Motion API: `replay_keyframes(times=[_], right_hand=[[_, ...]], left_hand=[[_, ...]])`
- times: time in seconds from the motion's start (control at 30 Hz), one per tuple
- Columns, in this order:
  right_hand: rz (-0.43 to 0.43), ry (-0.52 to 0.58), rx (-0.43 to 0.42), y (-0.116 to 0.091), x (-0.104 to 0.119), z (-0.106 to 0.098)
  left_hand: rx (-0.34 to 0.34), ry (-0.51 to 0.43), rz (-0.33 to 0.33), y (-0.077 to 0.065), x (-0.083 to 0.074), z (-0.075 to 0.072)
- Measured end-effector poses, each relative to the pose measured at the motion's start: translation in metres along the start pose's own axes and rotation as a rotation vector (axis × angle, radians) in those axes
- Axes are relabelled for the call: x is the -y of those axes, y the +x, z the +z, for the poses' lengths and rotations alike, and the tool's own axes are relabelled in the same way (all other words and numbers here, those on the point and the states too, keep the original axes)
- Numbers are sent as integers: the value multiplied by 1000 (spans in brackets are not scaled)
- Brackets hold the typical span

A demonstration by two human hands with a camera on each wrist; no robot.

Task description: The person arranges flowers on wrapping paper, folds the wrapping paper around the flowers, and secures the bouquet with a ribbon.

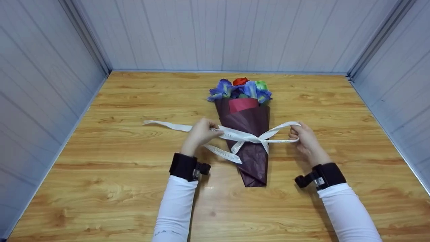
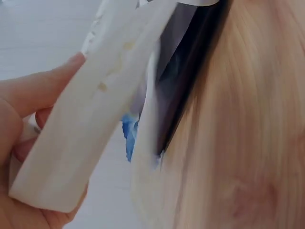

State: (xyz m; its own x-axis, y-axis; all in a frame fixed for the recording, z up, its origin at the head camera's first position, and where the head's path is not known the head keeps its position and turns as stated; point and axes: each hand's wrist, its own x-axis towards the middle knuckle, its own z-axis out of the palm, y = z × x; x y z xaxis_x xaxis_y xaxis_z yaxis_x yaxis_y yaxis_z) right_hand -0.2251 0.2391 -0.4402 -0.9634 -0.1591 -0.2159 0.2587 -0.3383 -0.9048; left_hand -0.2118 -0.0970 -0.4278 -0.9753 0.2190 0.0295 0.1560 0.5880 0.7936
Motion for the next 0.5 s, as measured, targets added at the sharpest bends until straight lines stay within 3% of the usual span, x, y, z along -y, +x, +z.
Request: replay_keyframes(times=[0.27, 0.5], right_hand=[[-13, -27, -81, 1, 3, -13], [-6, -69, -135, 0, 10, -19]], left_hand=[[3, -54, -17, -6, -2, -4], [-45, 29, -79, -11, -7, 0]])
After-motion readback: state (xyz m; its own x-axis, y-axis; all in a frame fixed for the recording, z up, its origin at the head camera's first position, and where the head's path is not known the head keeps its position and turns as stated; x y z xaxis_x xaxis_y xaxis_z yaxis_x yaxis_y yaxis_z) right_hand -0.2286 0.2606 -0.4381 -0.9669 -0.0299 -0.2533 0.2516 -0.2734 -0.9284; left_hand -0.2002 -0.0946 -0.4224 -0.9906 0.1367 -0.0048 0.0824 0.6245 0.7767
